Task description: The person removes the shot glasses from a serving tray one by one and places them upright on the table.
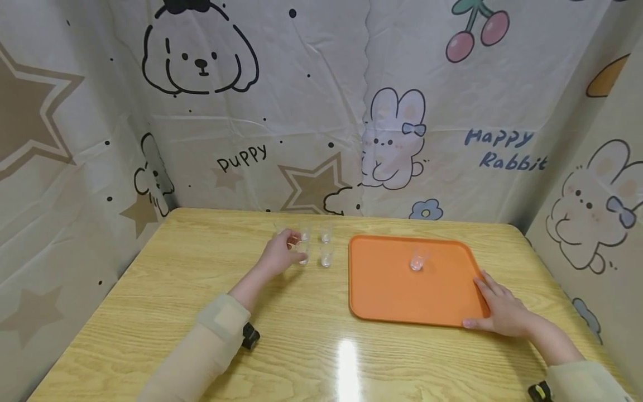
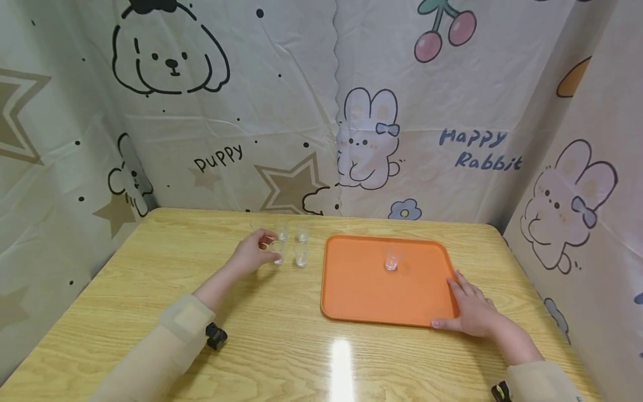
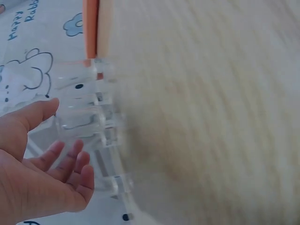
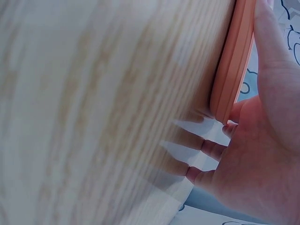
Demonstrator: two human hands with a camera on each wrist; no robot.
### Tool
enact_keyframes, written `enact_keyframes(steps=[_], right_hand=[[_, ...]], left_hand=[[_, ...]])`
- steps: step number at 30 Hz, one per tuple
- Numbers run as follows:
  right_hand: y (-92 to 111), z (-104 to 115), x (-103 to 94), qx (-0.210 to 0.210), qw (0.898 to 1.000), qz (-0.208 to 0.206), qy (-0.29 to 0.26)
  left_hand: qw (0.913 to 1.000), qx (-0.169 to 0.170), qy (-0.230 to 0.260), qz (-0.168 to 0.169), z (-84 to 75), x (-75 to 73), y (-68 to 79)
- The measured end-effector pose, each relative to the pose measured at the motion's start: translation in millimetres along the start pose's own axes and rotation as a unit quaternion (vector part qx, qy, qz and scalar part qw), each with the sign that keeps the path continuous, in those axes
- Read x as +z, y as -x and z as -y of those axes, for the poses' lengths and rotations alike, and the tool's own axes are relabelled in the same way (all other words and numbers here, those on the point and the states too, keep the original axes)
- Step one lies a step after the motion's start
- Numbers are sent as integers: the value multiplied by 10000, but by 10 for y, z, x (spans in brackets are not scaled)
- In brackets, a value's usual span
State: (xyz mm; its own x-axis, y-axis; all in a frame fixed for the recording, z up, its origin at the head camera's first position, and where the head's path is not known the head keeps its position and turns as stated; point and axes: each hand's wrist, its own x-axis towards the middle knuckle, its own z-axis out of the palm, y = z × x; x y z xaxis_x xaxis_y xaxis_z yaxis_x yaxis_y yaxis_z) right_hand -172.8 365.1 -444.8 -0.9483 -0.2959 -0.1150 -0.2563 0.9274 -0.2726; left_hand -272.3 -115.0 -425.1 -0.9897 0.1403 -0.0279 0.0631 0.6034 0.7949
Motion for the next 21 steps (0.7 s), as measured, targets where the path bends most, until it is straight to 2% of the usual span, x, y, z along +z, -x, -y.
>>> enact_keyframes(steps=[7,15,21], right_hand=[[-4,-9,9,-2,10000,-20,11],[-5,-14,31,37,10000,23,-40],[-11,-30,27,2,10000,-24,-27]], left_hand=[[9999,10,143,-68,-171,-84,84],[9990,398,129,-135,-380,-121,152],[9977,603,220,-238,-617,-84,209]])
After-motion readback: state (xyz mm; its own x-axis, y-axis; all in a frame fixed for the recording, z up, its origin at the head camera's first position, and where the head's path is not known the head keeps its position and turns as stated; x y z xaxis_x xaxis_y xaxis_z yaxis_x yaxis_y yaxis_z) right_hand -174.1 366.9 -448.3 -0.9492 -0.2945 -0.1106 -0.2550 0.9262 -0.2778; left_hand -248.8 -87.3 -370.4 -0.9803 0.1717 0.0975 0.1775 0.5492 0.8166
